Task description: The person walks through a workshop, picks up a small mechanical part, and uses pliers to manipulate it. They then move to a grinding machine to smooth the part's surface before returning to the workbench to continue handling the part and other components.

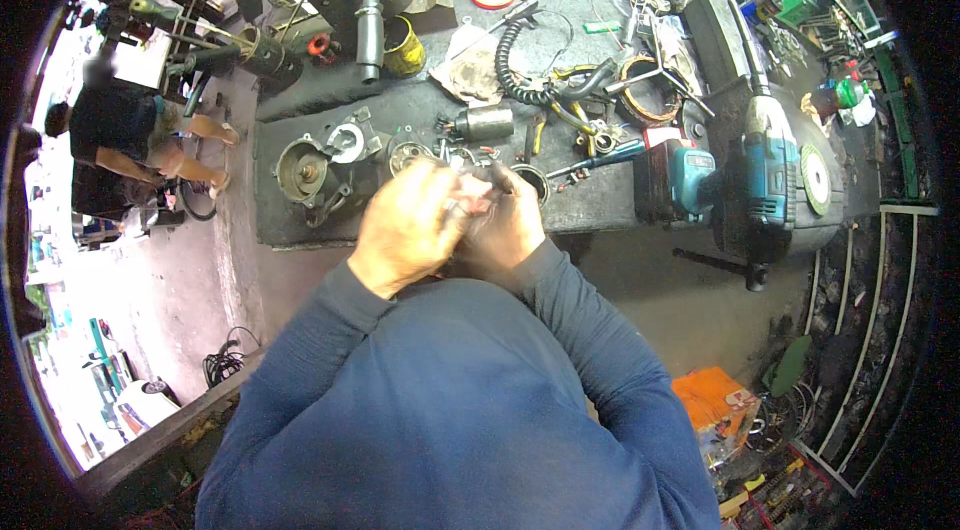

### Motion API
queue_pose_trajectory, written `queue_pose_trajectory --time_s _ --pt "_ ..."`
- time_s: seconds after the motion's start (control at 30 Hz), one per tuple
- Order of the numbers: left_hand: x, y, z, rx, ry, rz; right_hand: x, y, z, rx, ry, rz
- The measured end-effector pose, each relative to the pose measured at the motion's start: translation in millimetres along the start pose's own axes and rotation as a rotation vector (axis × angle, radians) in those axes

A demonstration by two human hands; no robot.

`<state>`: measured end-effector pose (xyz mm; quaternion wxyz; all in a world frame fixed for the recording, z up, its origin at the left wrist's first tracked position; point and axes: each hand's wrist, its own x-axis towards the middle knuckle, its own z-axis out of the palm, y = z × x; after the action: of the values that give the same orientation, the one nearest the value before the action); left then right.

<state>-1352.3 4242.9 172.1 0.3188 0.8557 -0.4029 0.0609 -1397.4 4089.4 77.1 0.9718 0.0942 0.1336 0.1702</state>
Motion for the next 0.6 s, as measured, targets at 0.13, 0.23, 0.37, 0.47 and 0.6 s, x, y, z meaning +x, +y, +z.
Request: queue_pose_trajectory --time_s 0.13,0.23,0.37,0.47,0.6 --pt "2.5 -8.6 -37.5 -0.361 0.079 -0.42 -1.1 -10.4 1.2 -0.304 0.319 -0.088" --pt "-18.5 -15.2 -48.0 -0.765 0.187 -0.639 4.0 -10.8 4.4 -0.287 0.231 -0.046" --pt "-60.3 -29.9 -64.0 -1.099 0.372 -0.664 4.6 -6.7 10.1 -0.368 0.138 0.013" --pt "-101.8 -48.2 -81.0 -1.176 0.473 -0.788 3.9 -7.7 -7.4 -0.462 0.148 0.11" --pt "-187.1 -117.5 -72.2 -0.845 0.661 -1.016 1.7 6.6 -26.1 -0.604 0.267 0.219"
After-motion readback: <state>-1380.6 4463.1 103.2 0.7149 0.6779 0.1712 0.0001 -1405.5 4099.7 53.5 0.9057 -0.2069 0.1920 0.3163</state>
